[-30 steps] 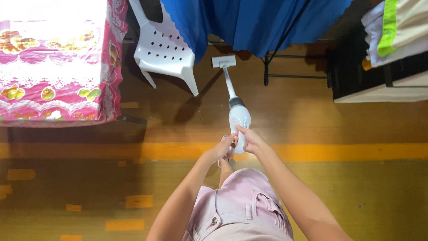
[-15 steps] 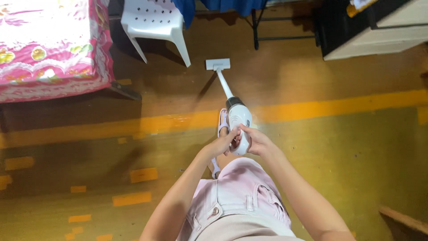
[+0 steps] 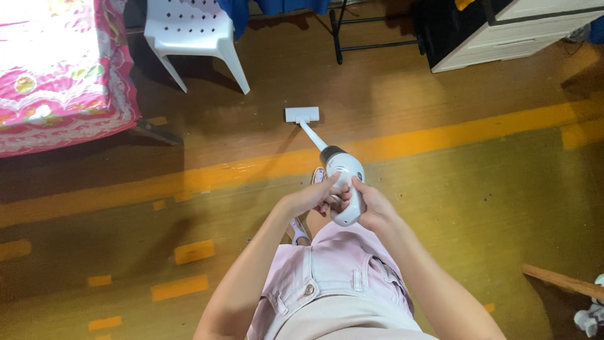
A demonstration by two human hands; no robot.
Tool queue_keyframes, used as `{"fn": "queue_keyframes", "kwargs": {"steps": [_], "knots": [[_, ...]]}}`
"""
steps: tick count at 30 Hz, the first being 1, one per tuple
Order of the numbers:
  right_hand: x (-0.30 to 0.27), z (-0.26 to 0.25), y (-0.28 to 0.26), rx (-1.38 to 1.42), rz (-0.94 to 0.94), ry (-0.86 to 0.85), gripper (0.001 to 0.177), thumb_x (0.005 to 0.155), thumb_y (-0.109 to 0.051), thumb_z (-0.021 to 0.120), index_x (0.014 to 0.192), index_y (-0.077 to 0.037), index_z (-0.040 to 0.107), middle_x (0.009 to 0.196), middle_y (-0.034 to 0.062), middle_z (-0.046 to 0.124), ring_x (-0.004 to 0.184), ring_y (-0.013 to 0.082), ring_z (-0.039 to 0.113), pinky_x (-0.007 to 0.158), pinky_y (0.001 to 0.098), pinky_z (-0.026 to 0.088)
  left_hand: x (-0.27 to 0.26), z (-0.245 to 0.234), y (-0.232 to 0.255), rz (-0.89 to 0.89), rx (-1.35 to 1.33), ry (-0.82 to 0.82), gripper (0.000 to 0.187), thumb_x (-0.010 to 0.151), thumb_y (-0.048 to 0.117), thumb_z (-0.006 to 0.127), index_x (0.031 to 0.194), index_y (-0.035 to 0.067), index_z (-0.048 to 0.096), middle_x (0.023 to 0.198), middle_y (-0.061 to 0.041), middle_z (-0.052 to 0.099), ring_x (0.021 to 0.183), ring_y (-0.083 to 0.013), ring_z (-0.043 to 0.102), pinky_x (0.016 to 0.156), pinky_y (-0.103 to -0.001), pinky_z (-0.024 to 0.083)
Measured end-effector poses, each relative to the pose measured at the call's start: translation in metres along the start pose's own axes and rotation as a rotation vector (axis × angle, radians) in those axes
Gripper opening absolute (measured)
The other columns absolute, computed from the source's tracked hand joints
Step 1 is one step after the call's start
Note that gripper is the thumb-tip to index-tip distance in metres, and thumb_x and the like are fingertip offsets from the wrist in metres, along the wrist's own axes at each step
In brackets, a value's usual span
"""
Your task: The person vacuums the floor using a stick vacuum cleaner while walking through the room.
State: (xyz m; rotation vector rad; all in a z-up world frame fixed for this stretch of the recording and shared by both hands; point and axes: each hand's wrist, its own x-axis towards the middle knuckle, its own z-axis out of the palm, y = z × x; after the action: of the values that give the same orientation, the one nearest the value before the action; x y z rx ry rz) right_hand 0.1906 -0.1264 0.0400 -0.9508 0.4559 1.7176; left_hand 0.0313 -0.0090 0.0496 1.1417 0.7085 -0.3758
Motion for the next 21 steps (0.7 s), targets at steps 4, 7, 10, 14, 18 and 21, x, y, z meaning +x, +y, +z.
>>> {"fn": "queue_keyframes", "kwargs": {"steps": [4, 7, 10, 14, 18, 21], "knots": [[0.029, 0.014, -0.022, -0.047, -0.046, 0.051, 0.032, 0.105, -0.034, 0.054, 0.091, -0.005, 0.056, 0.073, 0.0038, 0.056, 0.060, 0.0153, 0.052, 0.054, 0.0292, 0.048, 0.014, -0.022, 0.016, -0.003, 0.026, 0.124, 0.093, 0.095, 0.077, 0.021, 0.141, 0.009, 0.065, 0.104, -0.010, 0.075, 0.058, -0.0117, 0.046, 0.062, -0.027, 0.043], [0.066, 0.023, -0.056, -0.128, -0.084, 0.055, 0.031, 0.105, -0.033, 0.054, 0.091, -0.005, 0.055, 0.073, 0.0042, 0.056, 0.061, 0.0155, 0.052, 0.054, 0.0299, 0.049, 0.043, -0.049, 0.027, 0.030, -0.028, 0.154, 0.092, 0.096, 0.076, 0.021, 0.142, 0.009, 0.063, 0.108, -0.011, 0.074, 0.059, -0.0118, 0.048, 0.062, -0.028, 0.045], [0.110, 0.025, -0.099, -0.154, -0.117, 0.068, 0.031, 0.106, -0.032, 0.054, 0.091, -0.004, 0.055, 0.071, 0.0038, 0.054, 0.060, 0.0144, 0.052, 0.053, 0.0306, 0.048, 0.085, -0.078, 0.040, 0.031, -0.081, 0.205, 0.084, 0.098, 0.072, 0.024, 0.138, 0.007, 0.060, 0.114, -0.010, 0.072, 0.061, -0.0138, 0.052, 0.062, -0.032, 0.047], [0.178, 0.032, -0.165, -0.159, -0.105, 0.055, 0.030, 0.106, -0.031, 0.054, 0.091, -0.005, 0.056, 0.070, 0.0024, 0.054, 0.058, 0.0136, 0.051, 0.051, 0.0308, 0.047, 0.147, -0.114, 0.061, 0.035, -0.060, 0.294, 0.079, 0.101, 0.068, 0.029, 0.126, 0.002, 0.066, 0.113, -0.012, 0.071, 0.064, -0.0154, 0.059, 0.060, -0.035, 0.050], [0.236, 0.038, -0.223, -0.260, -0.175, 0.110, 0.028, 0.104, -0.029, 0.057, 0.091, -0.004, 0.056, 0.072, 0.0057, 0.057, 0.058, 0.0155, 0.053, 0.051, 0.0322, 0.046, 0.197, -0.138, 0.082, 0.130, -0.062, 0.384, 0.072, 0.096, 0.066, 0.030, 0.128, 0.010, 0.061, 0.116, -0.004, 0.069, 0.066, -0.0172, 0.062, 0.059, -0.034, 0.052], [0.272, 0.045, -0.252, -0.263, -0.201, 0.107, 0.030, 0.102, -0.028, 0.060, 0.093, 0.000, 0.056, 0.074, 0.0095, 0.057, 0.063, 0.0221, 0.058, 0.054, 0.0355, 0.047, 0.222, -0.144, 0.103, 0.091, -0.064, 0.464, 0.069, 0.097, 0.065, 0.032, 0.130, 0.009, 0.055, 0.111, -0.010, 0.067, 0.068, -0.0181, 0.062, 0.058, -0.036, 0.054]]}}
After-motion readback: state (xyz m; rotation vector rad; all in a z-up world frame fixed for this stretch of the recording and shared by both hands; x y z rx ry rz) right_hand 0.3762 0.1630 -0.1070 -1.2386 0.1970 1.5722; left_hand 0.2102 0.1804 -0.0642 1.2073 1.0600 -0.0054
